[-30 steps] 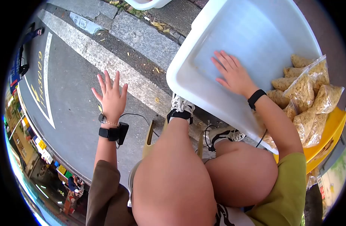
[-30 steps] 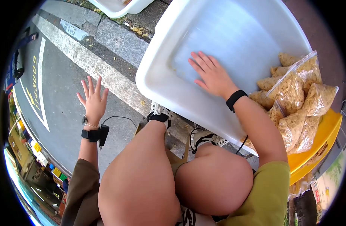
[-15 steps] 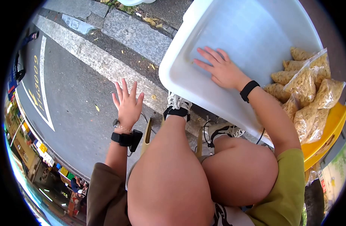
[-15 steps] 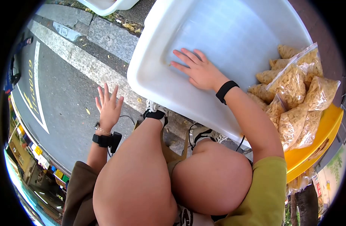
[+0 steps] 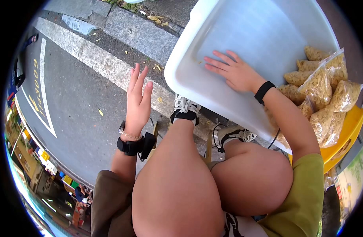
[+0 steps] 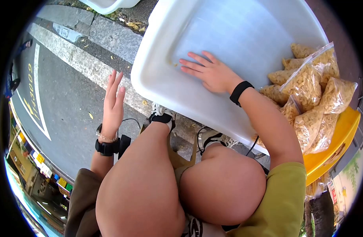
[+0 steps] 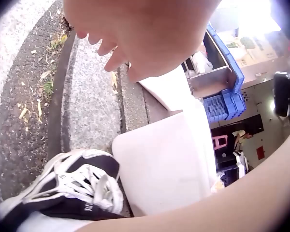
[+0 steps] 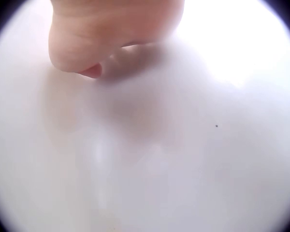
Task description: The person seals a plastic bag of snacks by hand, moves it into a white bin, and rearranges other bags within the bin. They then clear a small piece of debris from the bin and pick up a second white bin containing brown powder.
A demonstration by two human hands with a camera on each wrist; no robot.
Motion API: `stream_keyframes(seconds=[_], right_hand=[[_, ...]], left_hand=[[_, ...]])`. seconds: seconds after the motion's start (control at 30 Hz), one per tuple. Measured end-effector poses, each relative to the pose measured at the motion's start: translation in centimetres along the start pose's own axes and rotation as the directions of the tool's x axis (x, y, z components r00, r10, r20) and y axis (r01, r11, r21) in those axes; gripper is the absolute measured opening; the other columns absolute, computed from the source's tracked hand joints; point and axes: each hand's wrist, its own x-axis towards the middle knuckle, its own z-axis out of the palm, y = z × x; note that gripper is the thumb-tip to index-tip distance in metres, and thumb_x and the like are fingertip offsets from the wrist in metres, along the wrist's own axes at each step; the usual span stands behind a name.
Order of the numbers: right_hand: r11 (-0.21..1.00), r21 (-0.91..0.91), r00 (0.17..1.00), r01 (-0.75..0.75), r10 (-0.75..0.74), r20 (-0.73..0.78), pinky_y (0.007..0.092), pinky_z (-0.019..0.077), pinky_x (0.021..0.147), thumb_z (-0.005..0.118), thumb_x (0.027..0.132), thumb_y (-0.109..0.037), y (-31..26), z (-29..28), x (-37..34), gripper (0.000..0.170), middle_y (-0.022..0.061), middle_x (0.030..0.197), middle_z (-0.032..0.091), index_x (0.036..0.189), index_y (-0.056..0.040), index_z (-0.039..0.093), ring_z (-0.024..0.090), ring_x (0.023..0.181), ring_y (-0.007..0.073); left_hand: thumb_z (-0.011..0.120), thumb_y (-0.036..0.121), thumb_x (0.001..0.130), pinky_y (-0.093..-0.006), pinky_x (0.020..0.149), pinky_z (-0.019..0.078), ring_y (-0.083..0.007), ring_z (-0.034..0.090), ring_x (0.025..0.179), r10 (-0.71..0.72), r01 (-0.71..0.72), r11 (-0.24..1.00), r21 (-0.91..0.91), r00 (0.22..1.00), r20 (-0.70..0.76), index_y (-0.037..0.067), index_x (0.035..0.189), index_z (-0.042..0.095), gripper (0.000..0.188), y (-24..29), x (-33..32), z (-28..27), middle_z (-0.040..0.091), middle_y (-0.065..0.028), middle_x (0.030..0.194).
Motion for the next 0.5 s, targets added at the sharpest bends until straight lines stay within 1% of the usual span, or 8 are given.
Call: stream_keyframes(seconds=[0.03,0.1,0.13,0.17,0.23,0.37,0.4,0.5], right_hand=[[1.000,-0.006,1.000,-0.013,0.013,-0.012,0.0450,0.0180,0.114,0.057,0.075,-0.008,0.0,0.0,0.2,0.076,0.0045,0.156,0.022,0.146,-0.0184,0.032,0.020,0.143,0.0218],[1.000,-0.017,0.999,-0.026,0.025,-0.025,0.0441,0.0196,0.113,0.057,0.075,-0.007,-0.2,0.2,0.6,0.076,0.0046,0.156,0.022,0.145,-0.0199,0.033,0.021,0.143,0.0212],[0.998,-0.030,0.996,-0.063,0.061,-0.068,0.0436,0.0222,0.111,0.055,0.075,-0.006,-0.4,0.4,0.8,0.074,0.0049,0.155,0.023,0.144,-0.0215,0.036,0.024,0.141,0.0210],[0.994,-0.040,0.989,-0.100,0.095,-0.112,0.0431,0.0247,0.108,0.054,0.074,-0.005,-0.6,0.6,1.1,0.073,0.0052,0.154,0.025,0.143,-0.0231,0.038,0.027,0.139,0.0208],[0.992,-0.042,0.980,-0.116,0.108,-0.166,0.0415,0.0273,0.106,0.052,0.075,-0.004,-0.8,0.6,1.8,0.070,0.0054,0.152,0.028,0.141,-0.0238,0.040,0.032,0.135,0.0210],[0.984,-0.069,0.953,-0.165,0.142,-0.268,0.0363,0.0324,0.100,0.047,0.079,-0.003,-1.5,0.3,4.0,0.063,0.0058,0.144,0.037,0.138,-0.0241,0.045,0.040,0.124,0.0211],[0.984,-0.068,0.953,-0.165,0.142,-0.269,0.0363,0.0324,0.100,0.047,0.079,-0.003,-1.4,0.5,4.0,0.063,0.0058,0.144,0.037,0.138,-0.0241,0.045,0.040,0.124,0.0211],[0.983,-0.118,0.945,-0.143,0.100,-0.311,0.0338,0.0340,0.099,0.045,0.081,-0.005,-1.0,1.1,4.1,0.059,0.0053,0.141,0.040,0.138,-0.0227,0.045,0.043,0.120,0.0212]], left_hand=[[0.047,0.022,0.098,-0.0447,0.112,0.0224,-0.0375,0.022,0.141,0.000,0.000,1.000,0.002,1.000,-0.002,0.001,0.135,0.048,0.042,1.4,0.5,-0.2,0.030,-0.0223,0.150],[0.046,0.022,0.098,-0.0430,0.112,0.0233,-0.0348,0.024,0.141,0.075,-0.080,0.980,-0.182,0.997,-0.032,0.000,0.134,0.048,0.042,3.2,1.4,-0.4,0.030,-0.0207,0.150],[0.045,0.022,0.099,-0.0420,0.111,0.0258,-0.0336,0.030,0.139,0.093,-0.107,0.974,-0.201,0.993,-0.077,0.000,0.134,0.049,0.041,3.8,1.8,-0.2,0.034,-0.0203,0.148],[0.045,0.022,0.099,-0.0420,0.111,0.0258,-0.0336,0.030,0.139,0.096,-0.110,0.973,-0.201,0.992,-0.081,0.000,0.134,0.049,0.041,4.1,2.2,0.1,0.034,-0.0203,0.148],[0.045,0.022,0.099,-0.0417,0.110,0.0266,-0.0330,0.034,0.136,0.095,-0.131,0.943,-0.307,0.987,-0.128,0.001,0.133,0.050,0.040,4.6,2.8,0.6,0.037,-0.0200,0.145],[0.042,0.028,0.100,-0.0418,0.112,0.0234,-0.0346,0.032,0.136,0.099,-0.107,0.945,-0.309,0.994,-0.040,-0.002,0.138,0.039,0.049,5.2,3.1,1.6,0.034,-0.0231,0.145],[0.039,0.032,0.101,-0.0423,0.112,0.0221,-0.0363,0.031,0.136,0.105,-0.104,0.969,-0.223,0.994,-0.006,-0.003,0.140,0.035,0.053,5.1,3.0,1.7,0.034,-0.0250,0.145],[0.037,0.035,0.101,-0.0430,0.112,0.0229,-0.0378,0.030,0.136,0.102,-0.096,0.963,-0.251,0.995,0.011,-0.002,0.139,0.037,0.053,4.6,2.9,1.8,0.033,-0.0254,0.145]])
